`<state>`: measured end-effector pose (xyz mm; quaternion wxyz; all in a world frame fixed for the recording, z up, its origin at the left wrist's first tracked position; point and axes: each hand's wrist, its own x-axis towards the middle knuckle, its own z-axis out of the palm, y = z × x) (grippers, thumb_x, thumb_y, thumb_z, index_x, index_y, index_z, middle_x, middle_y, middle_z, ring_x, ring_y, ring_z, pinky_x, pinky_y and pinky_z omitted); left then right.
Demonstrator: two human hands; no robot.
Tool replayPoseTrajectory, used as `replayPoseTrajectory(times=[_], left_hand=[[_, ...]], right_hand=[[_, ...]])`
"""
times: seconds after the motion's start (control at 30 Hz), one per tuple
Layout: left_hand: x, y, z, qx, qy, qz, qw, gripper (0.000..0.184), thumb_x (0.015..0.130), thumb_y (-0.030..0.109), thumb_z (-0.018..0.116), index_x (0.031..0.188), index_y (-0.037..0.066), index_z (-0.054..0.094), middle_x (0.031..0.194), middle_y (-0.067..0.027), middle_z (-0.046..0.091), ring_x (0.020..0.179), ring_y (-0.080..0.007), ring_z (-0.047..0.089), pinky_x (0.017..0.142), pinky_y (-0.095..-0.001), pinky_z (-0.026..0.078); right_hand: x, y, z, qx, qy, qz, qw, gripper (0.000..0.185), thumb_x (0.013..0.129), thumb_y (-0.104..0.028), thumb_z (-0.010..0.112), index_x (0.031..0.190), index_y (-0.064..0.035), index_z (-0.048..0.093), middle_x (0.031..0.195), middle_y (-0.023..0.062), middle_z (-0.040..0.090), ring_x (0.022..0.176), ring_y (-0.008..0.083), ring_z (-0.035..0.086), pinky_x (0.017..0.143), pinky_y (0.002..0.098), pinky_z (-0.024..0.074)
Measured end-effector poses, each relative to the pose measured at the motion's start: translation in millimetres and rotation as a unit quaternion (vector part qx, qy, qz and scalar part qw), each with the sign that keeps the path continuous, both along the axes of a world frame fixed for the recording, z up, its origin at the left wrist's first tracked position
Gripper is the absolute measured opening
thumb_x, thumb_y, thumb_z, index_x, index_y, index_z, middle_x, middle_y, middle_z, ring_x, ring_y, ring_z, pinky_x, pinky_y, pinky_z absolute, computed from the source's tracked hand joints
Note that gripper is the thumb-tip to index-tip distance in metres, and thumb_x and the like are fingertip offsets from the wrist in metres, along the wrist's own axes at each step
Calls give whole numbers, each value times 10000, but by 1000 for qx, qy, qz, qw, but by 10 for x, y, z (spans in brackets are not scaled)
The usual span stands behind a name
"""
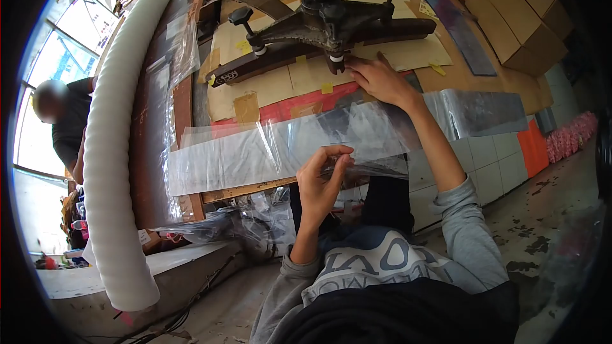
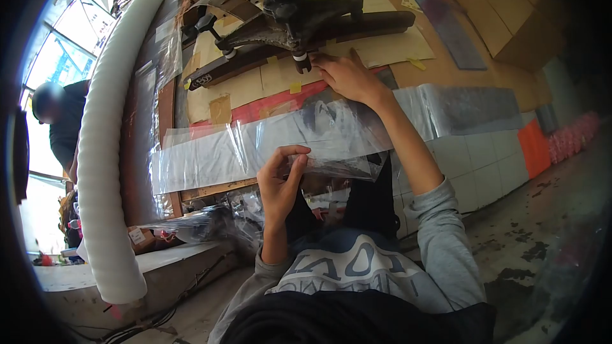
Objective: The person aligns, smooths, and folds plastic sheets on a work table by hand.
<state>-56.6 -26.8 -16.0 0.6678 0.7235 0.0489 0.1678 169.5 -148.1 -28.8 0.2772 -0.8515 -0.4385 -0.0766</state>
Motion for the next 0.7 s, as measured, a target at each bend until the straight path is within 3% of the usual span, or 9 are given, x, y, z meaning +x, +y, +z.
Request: replayPoseTrajectory(times=[0.27, 0.37, 0.47, 0.7], left_hand=[[-7, 9, -25, 9, 11, 4, 1000, 108, 900, 22, 605, 991, -26, 637, 829, 36, 587, 734, -3, 482, 650, -152, 374], [6, 9, -51, 14, 5, 16, 1000, 94, 872, -1, 615, 956, -27, 649, 845, -66, 682, 765, -97, 645, 704, -222, 489], [8, 6, -56, 3, 11, 5, 1000, 107, 903, 18, 599, 994, -28, 633, 859, 19, 605, 746, -14, 500, 666, -162, 395], [14, 25, -82, 0, 10, 1, 1000, 114, 909, 17, 593, 1007, -33, 624, 865, 6, 610, 769, -27, 522, 688, -171, 413]], right_hand=[[-13, 2, 3, 7, -25, 2, 1000, 298, 880, -132, 535, 1171, -120, 598, 1010, 110, 667, 925, 328, 612, 883, 432, 441], [-4, 8, 11, 37, 10, 14, 999, 297, 872, -118, 544, 1164, -107, 601, 1022, 116, 663, 913, 338, 616, 875, 436, 451], [15, 14, -2, 53, -13, 17, 998, 251, 889, -130, 544, 1121, -78, 623, 989, 127, 660, 848, 339, 610, 817, 405, 441], [22, 13, 4, 43, 19, 15, 999, 243, 896, -133, 539, 1115, -72, 624, 998, 139, 657, 856, 352, 611, 826, 405, 437]])
